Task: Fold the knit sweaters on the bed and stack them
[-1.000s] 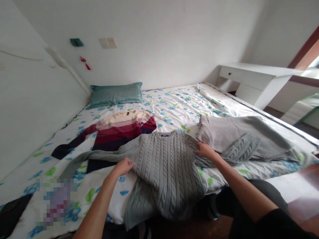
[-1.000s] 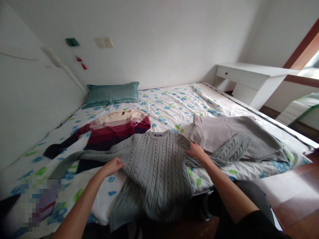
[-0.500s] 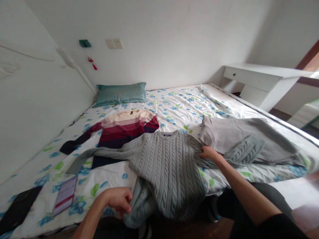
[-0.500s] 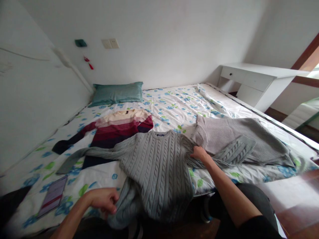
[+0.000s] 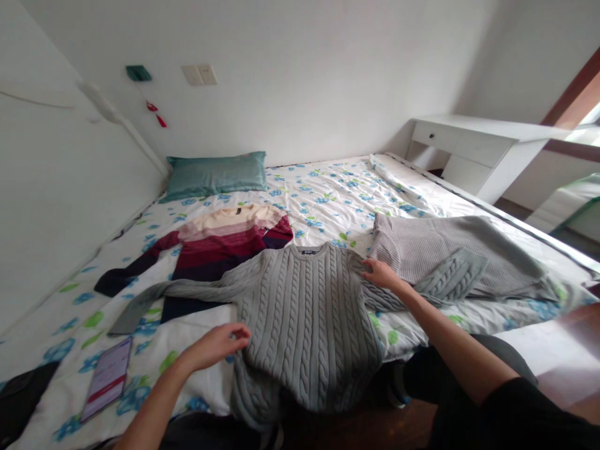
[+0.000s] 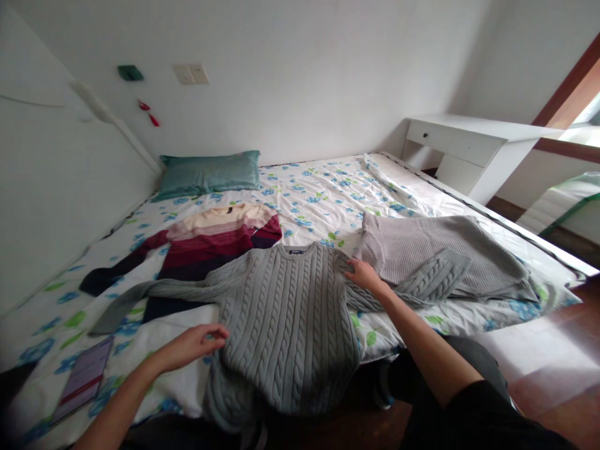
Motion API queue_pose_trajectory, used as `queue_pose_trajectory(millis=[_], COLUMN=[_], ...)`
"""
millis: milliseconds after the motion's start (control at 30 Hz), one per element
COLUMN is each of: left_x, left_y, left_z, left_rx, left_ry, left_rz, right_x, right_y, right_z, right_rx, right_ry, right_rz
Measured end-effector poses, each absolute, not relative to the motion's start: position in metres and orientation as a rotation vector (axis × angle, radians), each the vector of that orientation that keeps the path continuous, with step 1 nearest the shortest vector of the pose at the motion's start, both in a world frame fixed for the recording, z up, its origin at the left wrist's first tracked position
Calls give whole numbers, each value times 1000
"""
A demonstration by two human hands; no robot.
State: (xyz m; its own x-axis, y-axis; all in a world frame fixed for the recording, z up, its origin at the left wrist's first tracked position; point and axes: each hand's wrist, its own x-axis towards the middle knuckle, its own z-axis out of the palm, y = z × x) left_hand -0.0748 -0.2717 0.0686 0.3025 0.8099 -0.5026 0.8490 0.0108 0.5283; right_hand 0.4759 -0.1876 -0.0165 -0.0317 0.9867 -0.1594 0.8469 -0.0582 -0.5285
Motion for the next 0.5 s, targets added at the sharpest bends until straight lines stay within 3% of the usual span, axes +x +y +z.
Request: queue_pose_trajectory(millis=[133, 267, 500], left_x=[-63, -63, -98], left_y=[-203, -142, -66], left_z=[65, 56, 30], left_rx=[1847, 1889, 1653], left_ry=[1824, 2158, 2206], left_rz=[238, 471, 108], right_x=[452, 433, 443], right_y=[-154, -120, -64], right_z=[-26, -42, -46], right_rx=[-1893, -1998, -2046], right_ry=[-1443, -1206, -1267], right_rz=[1157, 1202, 1158])
